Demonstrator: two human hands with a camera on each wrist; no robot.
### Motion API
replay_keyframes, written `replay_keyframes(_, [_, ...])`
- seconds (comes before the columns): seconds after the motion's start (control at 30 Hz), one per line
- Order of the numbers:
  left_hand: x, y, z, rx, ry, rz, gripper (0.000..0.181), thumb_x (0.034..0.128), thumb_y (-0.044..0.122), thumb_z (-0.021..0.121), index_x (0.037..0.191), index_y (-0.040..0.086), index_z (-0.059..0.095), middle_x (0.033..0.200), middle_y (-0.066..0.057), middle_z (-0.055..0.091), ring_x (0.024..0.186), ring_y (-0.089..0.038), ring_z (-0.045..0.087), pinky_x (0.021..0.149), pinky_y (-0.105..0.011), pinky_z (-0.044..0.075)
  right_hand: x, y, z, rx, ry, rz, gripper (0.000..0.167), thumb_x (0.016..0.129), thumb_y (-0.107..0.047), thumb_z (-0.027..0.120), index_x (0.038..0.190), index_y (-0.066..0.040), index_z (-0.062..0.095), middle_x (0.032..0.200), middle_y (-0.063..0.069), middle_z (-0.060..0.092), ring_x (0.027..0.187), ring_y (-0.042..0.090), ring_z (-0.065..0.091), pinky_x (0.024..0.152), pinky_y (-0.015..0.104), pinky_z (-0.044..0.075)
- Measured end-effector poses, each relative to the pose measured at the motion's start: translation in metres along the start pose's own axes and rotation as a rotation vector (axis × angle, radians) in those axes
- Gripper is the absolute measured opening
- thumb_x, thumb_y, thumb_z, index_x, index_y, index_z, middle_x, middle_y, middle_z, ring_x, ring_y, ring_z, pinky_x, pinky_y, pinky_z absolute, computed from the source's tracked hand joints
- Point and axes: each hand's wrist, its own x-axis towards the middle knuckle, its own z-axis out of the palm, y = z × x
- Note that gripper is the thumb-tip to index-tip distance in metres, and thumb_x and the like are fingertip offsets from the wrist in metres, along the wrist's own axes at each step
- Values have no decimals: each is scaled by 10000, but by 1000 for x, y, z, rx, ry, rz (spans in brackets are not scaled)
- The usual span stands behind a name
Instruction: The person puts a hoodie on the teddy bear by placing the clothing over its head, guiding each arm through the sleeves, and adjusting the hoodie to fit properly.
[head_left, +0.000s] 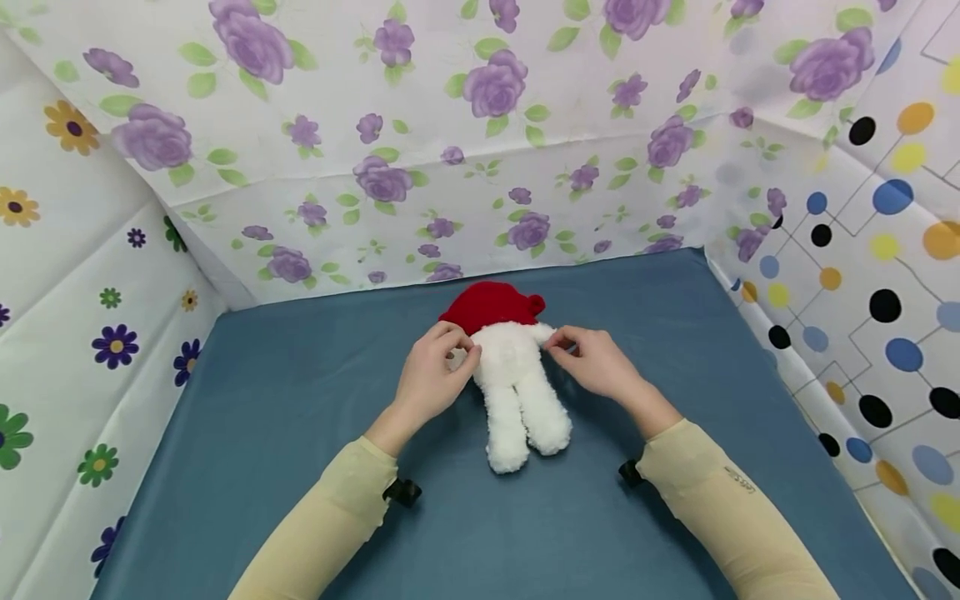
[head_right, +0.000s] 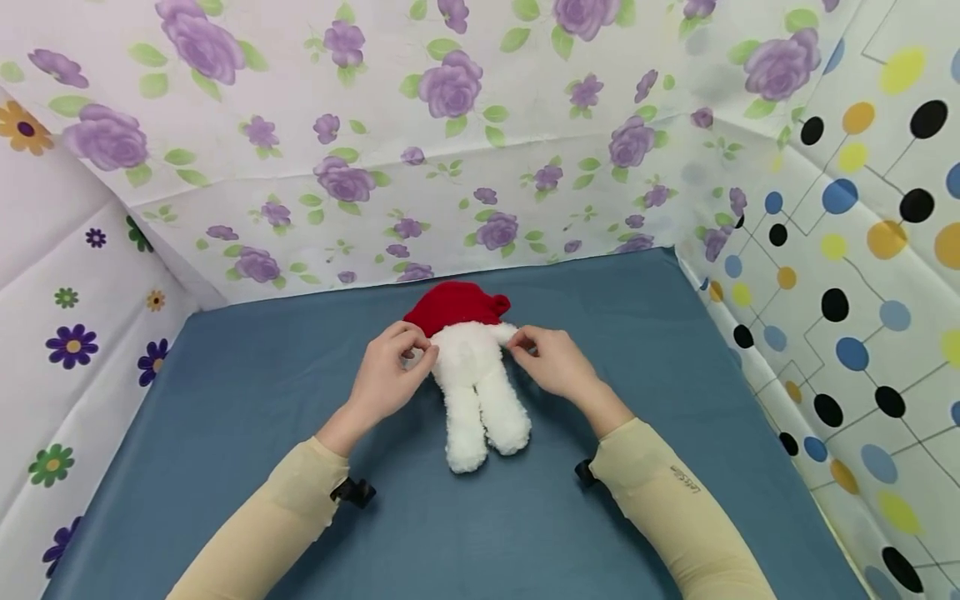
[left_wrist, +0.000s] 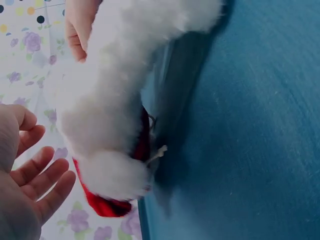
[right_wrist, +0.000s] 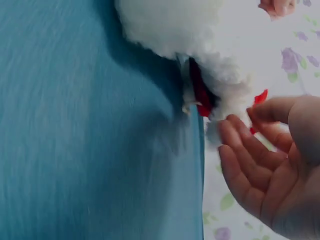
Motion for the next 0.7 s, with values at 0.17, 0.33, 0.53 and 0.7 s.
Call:
replay_keyframes(0.17, [2,-3,-1,14,33,-27,82,1017,169,743,960,114,721,1040,-58,671,865,-291,624,773,-412,540,0,-3,-10,21,86,-7,174,1076,-300,683,1175,-168,739,1034,-8,727,883,174,674,751,404,558])
replay_keyframes(0.33, [11,-4,0,51,37,-96,61,1016,159,737,996,112,704,995,-81,664,863,-295,625,747,-405,531,14,-21,-11,25,109,-124,168,1056,-280,725,1165,-159,765,1067,-24,740,935,154,685,792,401,583])
replay_keyframes(0.53, [26,-6,7,202,-26,-202,177,1018,203,738,1137,73,762,1119,-96,711,988,-262,657,831,-448,597,44,-41,2,-81,60,-212,185,1043,-215,740,1203,-133,787,1164,26,747,1009,185,703,864,398,600])
replay_keyframes(0.7, [32,-9,15,300,-123,-213,291,1022,196,743,1241,6,764,1266,-179,702,1143,-360,661,963,-516,572,61,-47,14,-314,-70,-206,325,1085,-211,669,1379,-80,715,1389,115,686,1268,298,642,1078,451,519])
